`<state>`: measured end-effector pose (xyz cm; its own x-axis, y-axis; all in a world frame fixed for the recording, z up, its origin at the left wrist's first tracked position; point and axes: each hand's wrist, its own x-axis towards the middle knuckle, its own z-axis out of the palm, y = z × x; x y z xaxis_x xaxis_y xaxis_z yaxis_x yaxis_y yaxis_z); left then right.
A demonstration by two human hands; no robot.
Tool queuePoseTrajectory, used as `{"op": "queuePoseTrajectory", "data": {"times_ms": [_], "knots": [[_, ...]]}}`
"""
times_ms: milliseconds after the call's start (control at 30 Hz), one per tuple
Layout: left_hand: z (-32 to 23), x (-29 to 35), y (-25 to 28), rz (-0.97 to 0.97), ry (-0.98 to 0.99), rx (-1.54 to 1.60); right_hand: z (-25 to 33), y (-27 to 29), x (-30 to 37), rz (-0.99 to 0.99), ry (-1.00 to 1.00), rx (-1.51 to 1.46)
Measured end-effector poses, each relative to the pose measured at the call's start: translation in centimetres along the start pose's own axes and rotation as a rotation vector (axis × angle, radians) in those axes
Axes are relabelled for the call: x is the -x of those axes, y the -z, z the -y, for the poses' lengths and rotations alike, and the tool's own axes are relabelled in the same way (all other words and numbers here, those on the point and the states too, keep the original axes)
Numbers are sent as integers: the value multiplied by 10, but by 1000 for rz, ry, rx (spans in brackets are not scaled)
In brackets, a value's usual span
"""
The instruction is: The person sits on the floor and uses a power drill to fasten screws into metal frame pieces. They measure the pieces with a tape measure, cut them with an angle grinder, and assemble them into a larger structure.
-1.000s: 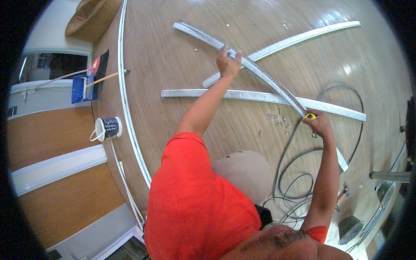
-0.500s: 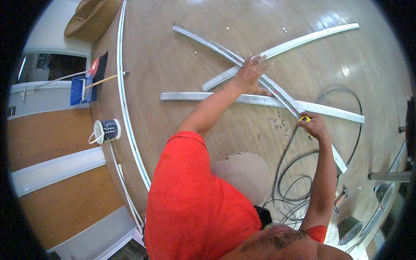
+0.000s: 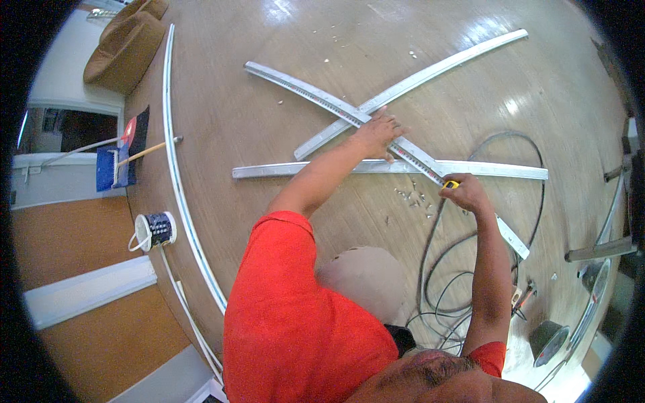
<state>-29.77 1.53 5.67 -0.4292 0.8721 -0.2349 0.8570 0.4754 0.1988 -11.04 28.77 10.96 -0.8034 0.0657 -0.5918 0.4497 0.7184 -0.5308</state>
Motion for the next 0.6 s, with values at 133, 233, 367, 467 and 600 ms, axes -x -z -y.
{"op": "queuePoseTrajectory", "data": {"times_ms": [133,233,367,467,600], "knots": [[1,4,-7,-101,-12,120,-17,-8,-8,-12,93,83],[5,7,-16,-219,-7,251,-26,-21,-17,-42,21,89],[17,0,-17,-169,-30,158,-23,-22,-20,-4,40,63],[19,-8,-21,-88,45,87,-16,-21,-11,-81,8,36],[22,-17,-28,-134,-44,145,-26,-25,3,-216,7,123]]}}
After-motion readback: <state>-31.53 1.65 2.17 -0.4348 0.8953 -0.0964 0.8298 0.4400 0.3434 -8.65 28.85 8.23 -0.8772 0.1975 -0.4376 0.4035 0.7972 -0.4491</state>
